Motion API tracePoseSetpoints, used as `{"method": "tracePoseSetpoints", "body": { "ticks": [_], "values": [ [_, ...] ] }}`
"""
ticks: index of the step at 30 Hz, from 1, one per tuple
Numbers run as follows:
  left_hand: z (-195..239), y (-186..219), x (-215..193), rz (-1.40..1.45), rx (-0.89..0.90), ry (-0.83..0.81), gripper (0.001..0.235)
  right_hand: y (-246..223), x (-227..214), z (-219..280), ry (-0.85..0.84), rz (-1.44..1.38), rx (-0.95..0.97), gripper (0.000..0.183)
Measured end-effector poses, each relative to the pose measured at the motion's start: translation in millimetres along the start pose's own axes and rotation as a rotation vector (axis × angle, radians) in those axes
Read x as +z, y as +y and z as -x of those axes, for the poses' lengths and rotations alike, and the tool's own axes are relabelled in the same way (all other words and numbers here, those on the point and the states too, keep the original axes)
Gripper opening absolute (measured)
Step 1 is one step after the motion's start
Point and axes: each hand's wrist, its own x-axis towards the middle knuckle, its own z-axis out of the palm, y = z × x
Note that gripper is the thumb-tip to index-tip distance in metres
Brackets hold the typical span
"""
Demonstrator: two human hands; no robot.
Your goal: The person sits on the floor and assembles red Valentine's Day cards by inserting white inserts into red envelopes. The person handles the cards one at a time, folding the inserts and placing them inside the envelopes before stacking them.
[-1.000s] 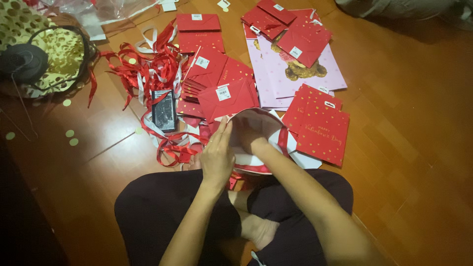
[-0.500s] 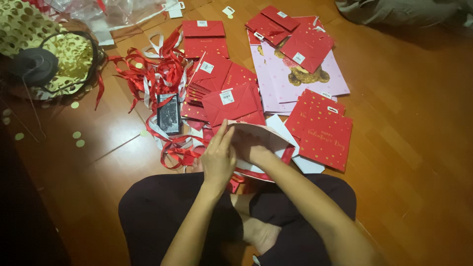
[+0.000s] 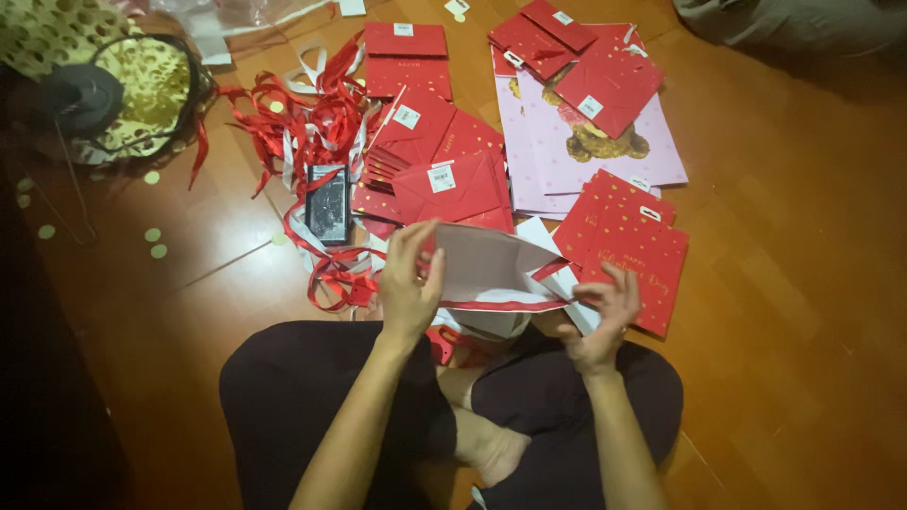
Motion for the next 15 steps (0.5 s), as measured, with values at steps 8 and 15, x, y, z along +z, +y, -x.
{"method": "tracePoseSetpoints", "body": {
  "ticks": [8, 15],
  "values": [
    [-6, -27, 14, 0.334, 0.056, -0.234, 0.088, 85, 18, -13, -0.322, -0.202, 0.379, 0.116],
    [-24, -91, 44, 0.077, -0.123, -0.365, 0.096, 135, 32, -14, -0.362, -0.313, 0.488, 0.087]
  ]
}}
